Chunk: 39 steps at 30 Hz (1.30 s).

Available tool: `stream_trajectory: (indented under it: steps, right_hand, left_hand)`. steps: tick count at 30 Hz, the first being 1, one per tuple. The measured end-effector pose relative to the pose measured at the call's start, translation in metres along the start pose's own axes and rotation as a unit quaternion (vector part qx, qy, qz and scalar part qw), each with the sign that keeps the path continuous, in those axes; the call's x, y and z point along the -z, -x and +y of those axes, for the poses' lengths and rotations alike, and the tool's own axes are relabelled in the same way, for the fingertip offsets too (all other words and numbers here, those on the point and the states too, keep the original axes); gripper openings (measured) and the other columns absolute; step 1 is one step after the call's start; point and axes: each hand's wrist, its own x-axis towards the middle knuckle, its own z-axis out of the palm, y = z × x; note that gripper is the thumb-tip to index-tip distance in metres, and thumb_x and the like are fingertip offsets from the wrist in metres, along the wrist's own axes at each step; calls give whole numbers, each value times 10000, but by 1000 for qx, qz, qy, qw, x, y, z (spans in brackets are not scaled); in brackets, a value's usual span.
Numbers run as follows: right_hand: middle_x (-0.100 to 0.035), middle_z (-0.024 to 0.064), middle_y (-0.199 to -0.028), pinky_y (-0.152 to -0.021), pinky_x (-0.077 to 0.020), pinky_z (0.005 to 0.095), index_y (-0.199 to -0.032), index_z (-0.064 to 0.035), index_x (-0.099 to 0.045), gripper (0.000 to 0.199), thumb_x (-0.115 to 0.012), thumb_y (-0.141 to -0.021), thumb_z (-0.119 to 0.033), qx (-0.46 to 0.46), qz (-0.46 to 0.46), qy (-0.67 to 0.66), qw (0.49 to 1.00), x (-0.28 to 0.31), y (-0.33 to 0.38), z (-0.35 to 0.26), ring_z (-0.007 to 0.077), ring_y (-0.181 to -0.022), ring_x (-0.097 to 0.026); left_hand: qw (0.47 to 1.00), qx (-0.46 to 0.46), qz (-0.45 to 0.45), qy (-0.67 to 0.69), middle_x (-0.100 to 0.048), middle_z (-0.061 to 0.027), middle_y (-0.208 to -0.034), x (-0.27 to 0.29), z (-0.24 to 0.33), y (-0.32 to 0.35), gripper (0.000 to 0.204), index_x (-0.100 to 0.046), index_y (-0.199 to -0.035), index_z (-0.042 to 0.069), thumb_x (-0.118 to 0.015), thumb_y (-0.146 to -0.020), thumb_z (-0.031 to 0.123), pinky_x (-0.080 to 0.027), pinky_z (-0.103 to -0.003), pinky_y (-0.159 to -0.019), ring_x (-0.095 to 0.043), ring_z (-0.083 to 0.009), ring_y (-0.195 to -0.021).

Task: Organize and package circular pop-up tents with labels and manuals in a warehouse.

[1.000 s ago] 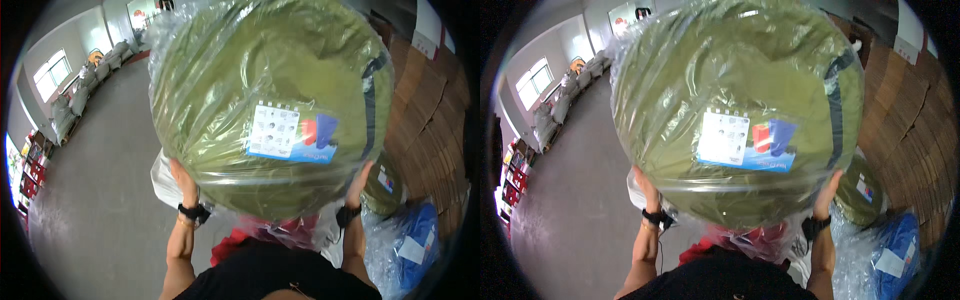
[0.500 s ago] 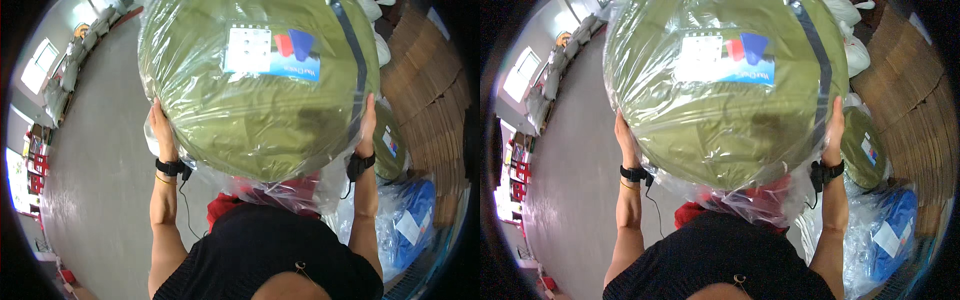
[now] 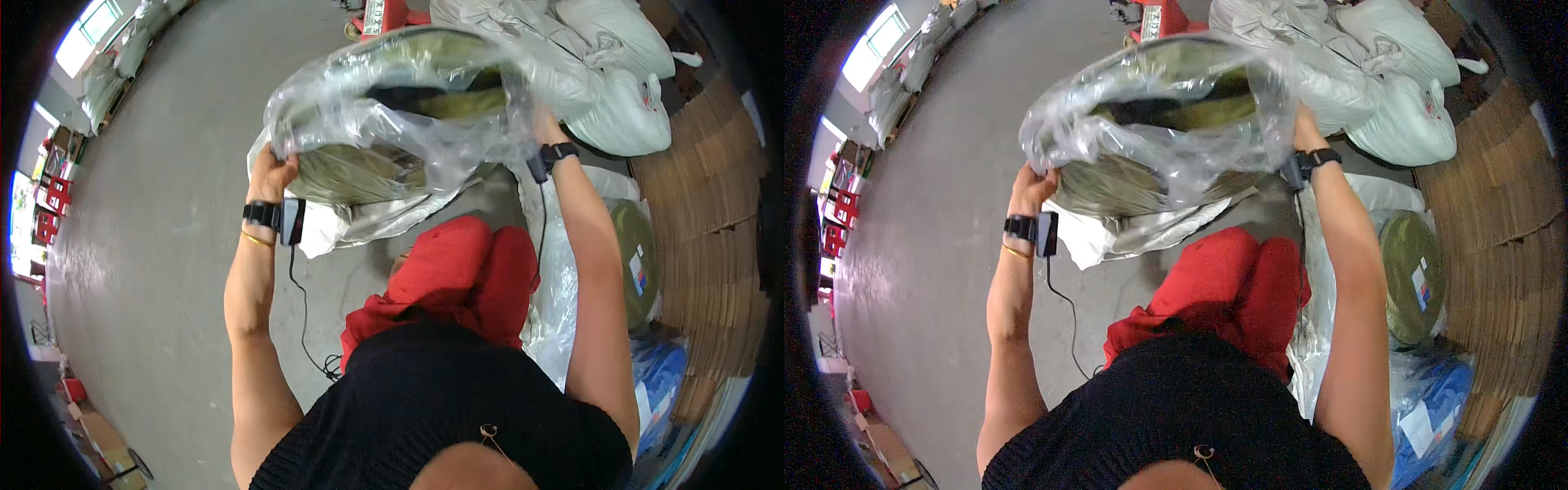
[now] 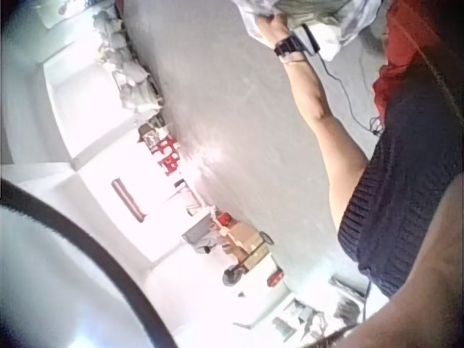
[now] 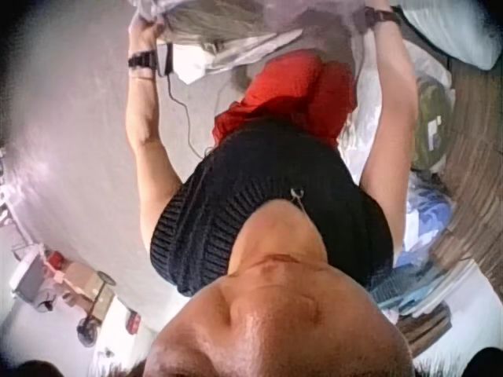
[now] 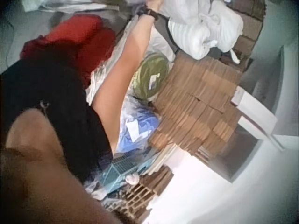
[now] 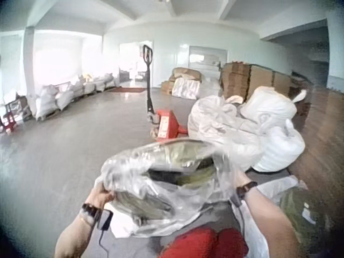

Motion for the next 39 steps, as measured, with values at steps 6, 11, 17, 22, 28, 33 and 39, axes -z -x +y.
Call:
stream_trajectory:
  steps: [6, 11, 17, 22, 28, 33, 39]
  right_hand:
    - [-590, 53, -901, -567, -518, 305, -1041, -47, -535, 311, -389, -901, -282, -225, -10, -253, 941, -17, 4, 27, 162, -698, -589]
    - [-587, 67, -933, -627, -517, 316, -1058, -42, -531, 269, -462, -884, -236, -202, 63, -366, 906, -13, 20, 67, 169, -744, -578]
    - [-555, 93, -1038, -745, -502, 331, -1157, -19, -462, 313, -443, -891, -182, -122, 122, -248, 953, 10, 29, -83, 194, -880, -574]
    - [-545, 96, -1064, -785, -482, 326, -1180, -17, -447, 338, -441, -893, -195, -23, 72, -170, 983, 40, 37, -14, 194, -918, -559]
    - [-516, 97, -1131, -870, -424, 310, -1221, -9, -421, 416, -450, -889, -258, 117, -43, -68, 990, 14, 67, 44, 189, -1009, -517]
    - [-502, 82, -1164, -874, -385, 265, -1211, 6, -444, 606, -541, -812, -440, -243, -12, -115, 963, -1, 87, 39, 153, -1021, -497]
    - [-589, 28, -937, -733, -422, 250, -1058, -2, -533, 428, -669, -730, -242, -278, -7, -48, 959, -15, 103, 44, 112, -823, -548]
  left_hand:
    - [945, 171, 127, 249, -572, -82, -764, -3, -20, -5, 126, -551, -864, -17, -449, -851, 56, -534, -265, -566, -577, -203, -664]
    - [938, 114, 228, 236, -587, -107, -1003, -20, -36, 35, 200, -553, -1018, 19, -454, -850, 63, -527, -326, -675, -570, -221, -912]
    - [970, -109, -14, -218, -526, -158, -1095, -104, 12, 133, 311, -464, -1129, 2, -469, -866, 167, -455, -406, -852, -533, -284, -971]
    - [993, -27, 85, -80, -519, -154, -1096, -83, -11, 126, 348, -437, -1153, -21, -441, -878, 192, -469, -372, -826, -540, -257, -955]
    - [977, 182, 39, -107, -525, -114, -1145, -13, -116, 169, 426, -411, -1219, 17, -376, -909, 307, -460, -296, -823, -538, -207, -993]
    - [854, 417, -182, 253, -484, -162, -1153, 109, -135, 153, 796, -355, -1237, -27, -500, -761, 594, -440, -375, -831, -501, -237, -1030]
    - [918, 239, 155, -278, -583, -155, -953, 93, -191, 86, 622, -460, -1120, -72, -730, -681, 276, -491, -314, -703, -591, -240, -783]
